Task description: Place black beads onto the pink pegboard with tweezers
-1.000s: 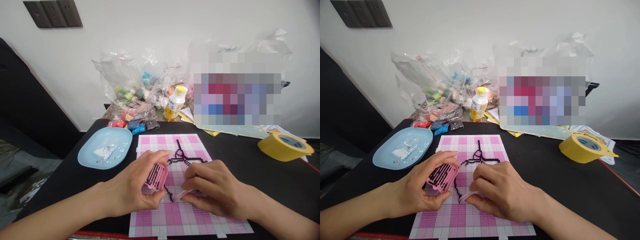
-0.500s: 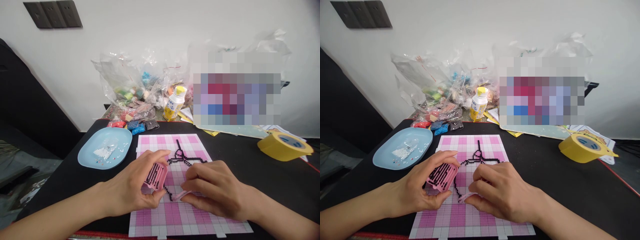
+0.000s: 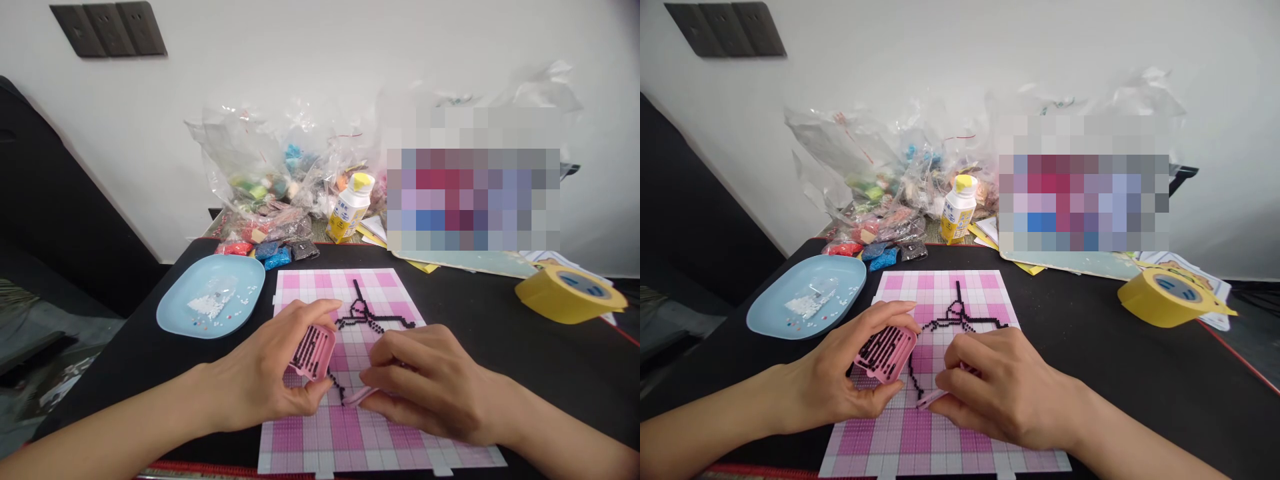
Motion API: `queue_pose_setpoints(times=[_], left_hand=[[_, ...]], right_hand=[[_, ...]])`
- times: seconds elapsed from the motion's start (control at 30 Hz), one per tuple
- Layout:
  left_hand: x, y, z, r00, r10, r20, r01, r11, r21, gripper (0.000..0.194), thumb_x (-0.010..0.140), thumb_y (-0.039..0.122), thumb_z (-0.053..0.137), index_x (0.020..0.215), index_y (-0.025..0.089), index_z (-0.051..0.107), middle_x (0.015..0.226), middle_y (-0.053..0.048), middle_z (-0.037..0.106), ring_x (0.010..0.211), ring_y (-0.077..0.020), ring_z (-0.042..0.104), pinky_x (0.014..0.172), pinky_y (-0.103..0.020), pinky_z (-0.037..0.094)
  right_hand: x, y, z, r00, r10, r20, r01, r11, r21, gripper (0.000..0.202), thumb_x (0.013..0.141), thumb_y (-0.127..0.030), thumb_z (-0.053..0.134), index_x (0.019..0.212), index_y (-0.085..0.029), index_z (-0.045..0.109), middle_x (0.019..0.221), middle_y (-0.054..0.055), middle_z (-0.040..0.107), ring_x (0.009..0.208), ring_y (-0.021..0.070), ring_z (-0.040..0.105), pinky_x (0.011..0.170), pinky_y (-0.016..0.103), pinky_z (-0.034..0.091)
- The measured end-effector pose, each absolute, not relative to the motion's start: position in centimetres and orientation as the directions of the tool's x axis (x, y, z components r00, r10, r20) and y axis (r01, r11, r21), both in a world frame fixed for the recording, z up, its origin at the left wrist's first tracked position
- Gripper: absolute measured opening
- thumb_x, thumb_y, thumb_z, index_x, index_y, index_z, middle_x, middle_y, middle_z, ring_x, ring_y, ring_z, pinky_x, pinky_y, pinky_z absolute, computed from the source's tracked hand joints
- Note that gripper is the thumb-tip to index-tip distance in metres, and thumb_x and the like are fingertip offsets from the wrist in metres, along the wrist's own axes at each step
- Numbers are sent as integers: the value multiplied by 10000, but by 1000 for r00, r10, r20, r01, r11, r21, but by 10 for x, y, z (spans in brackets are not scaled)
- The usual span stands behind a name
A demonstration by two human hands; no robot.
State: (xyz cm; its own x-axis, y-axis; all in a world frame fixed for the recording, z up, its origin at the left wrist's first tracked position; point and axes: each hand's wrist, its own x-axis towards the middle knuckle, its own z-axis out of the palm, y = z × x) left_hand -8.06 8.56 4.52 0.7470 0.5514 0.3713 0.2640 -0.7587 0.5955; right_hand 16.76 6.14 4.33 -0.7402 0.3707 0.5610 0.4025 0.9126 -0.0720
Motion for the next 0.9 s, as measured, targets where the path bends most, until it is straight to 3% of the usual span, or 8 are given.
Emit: queue_pose_setpoints(times=[0.9], left_hand=[[-81,88,46,746,548,377,273,-769,577,785,789,84,645,1439,236,231,1215,-60,553,1144,-197,558,1024,-304,430]], right_hand=[[166,62,42,-752,361,552,408,912,-40,201,991,-266,486,880,-161,617,773,22,603,570,96,470,517,224,375]])
